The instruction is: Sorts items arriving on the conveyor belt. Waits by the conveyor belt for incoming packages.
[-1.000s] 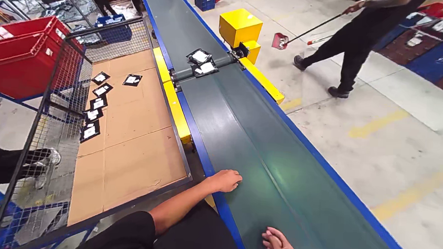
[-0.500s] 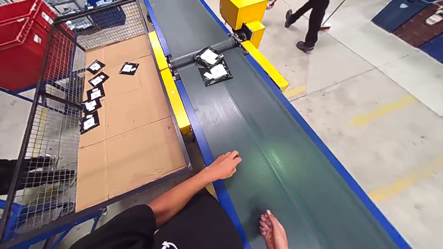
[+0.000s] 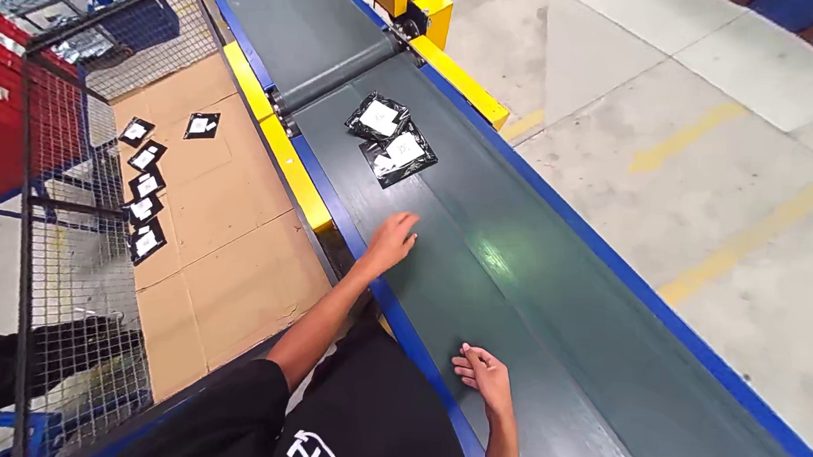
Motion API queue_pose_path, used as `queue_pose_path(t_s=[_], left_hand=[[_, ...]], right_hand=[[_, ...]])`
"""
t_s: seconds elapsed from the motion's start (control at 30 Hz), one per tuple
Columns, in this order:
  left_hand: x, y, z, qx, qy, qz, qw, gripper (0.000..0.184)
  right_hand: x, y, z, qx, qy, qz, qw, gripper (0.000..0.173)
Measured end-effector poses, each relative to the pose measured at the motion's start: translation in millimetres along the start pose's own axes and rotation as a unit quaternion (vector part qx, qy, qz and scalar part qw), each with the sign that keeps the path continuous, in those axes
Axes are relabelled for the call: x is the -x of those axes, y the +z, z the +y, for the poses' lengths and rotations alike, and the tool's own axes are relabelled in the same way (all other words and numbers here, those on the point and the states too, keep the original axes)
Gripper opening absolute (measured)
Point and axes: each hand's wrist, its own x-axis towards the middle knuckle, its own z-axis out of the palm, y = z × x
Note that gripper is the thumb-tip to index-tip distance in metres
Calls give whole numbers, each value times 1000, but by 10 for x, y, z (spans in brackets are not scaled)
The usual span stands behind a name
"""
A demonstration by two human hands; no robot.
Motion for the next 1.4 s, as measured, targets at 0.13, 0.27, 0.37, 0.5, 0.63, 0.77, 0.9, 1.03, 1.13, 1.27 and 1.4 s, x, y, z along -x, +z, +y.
queue_pose_path(t_s=[0.13, 0.27, 0.37, 0.5, 0.63, 0.77, 0.9, 1.03, 1.13, 1.27, 1.4], left_hand=[[-561, -270, -100, -78, -13, 93, 993, 45], [-1204, -73, -377, -110, -17, 102, 989, 57], [-1492, 235, -619, -168, -27, 58, 984, 59], [-1433, 531, -686, -149, -8, 73, 986, 33], [-880, 813, -386, -36, 76, 57, 995, 29], [-173, 1061, -17, 9, 118, -12, 993, 26], [243, 1276, 209, 11, 158, -68, 985, 33], [453, 1300, 323, 40, 202, -141, 968, 46], [629, 1257, 305, 108, 195, -164, 961, 35], [800, 963, 84, 240, 60, -12, 969, 35], [931, 576, -298, 332, -127, -24, 934, 77]], right_hand=[[63, -225, 101, -27, 29, 52, 998, 33], [116, -383, 138, -55, 36, 85, 994, 35], [113, -323, 54, -94, -3, 89, 992, 29], [-15, -76, -208, -219, -100, 41, 970, 43], [-190, 146, -579, -273, -126, 33, 953, 52], [-414, 205, -1043, -228, -103, 86, 964, 56], [-609, 266, -1216, -129, -154, 122, 972, 58], [-600, 366, -1021, -103, -181, 184, 961, 58], [-459, 365, -757, -103, -158, 187, 964, 53], [-199, 413, -503, -89, -131, 144, 977, 54], [103, 568, -486, -90, -150, 50, 983, 51]])
